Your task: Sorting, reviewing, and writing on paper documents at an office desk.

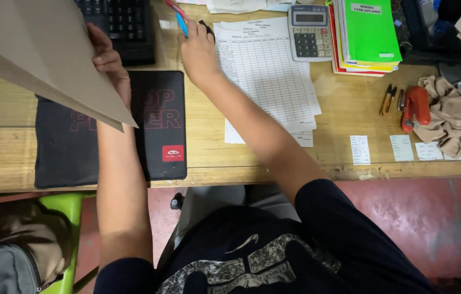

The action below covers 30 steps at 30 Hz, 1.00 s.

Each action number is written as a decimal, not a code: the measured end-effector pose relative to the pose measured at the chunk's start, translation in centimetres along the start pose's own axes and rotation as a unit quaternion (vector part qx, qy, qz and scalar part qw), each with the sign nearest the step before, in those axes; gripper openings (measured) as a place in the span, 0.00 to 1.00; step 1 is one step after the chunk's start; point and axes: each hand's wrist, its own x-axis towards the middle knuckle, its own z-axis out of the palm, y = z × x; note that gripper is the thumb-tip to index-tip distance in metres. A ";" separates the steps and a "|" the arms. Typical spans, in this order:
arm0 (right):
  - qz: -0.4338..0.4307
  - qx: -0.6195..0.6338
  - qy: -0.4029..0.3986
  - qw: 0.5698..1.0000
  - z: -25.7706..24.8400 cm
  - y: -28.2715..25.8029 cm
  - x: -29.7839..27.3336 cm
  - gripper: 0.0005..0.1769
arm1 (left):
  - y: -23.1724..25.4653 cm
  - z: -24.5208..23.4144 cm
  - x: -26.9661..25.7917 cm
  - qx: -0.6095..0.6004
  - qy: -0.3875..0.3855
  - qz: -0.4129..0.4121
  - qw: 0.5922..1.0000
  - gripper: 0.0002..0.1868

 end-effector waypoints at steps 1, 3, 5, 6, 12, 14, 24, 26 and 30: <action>0.002 0.011 0.003 1.000 0.3 0.1 0.0 0.24 | 0.1 -0.3 0.0 -0.003 -0.003 -0.004 1.000 0.27; 0.006 0.020 0.005 1.000 0.3 0.2 0.1 0.27 | 0.3 -0.6 0.1 -0.008 -0.004 -0.008 1.000 0.27; 0.046 0.060 -0.130 0.989 -0.2 0.2 0.2 0.38 | 0.4 -0.7 0.1 0.019 -0.004 -0.017 1.000 0.27; 0.048 0.059 -0.131 0.988 -0.2 0.4 0.0 0.38 | 0.4 -0.6 0.0 0.018 -0.003 -0.018 1.000 0.27; 0.049 0.413 -0.133 0.900 -1.2 8.0 -1.5 0.16 | -0.4 0.6 -0.1 0.023 0.004 -0.041 0.999 0.24; 0.081 0.632 -0.080 0.766 -2.1 13.6 -3.0 0.22 | 0.7 -0.2 -0.4 -0.013 0.124 -0.049 0.991 0.30; 0.151 0.635 0.040 0.757 -12.7 25.6 -14.1 0.09 | -10.7 5.4 2.8 0.382 0.369 0.057 0.845 0.29; 0.279 0.648 0.070 0.705 -10.7 26.4 -15.9 0.04 | -11.7 6.2 2.9 0.353 0.393 0.036 0.848 0.27; 0.206 0.610 0.120 0.756 -9.1 27.5 -16.2 0.07 | -11.3 6.5 2.8 0.352 0.471 0.016 0.809 0.35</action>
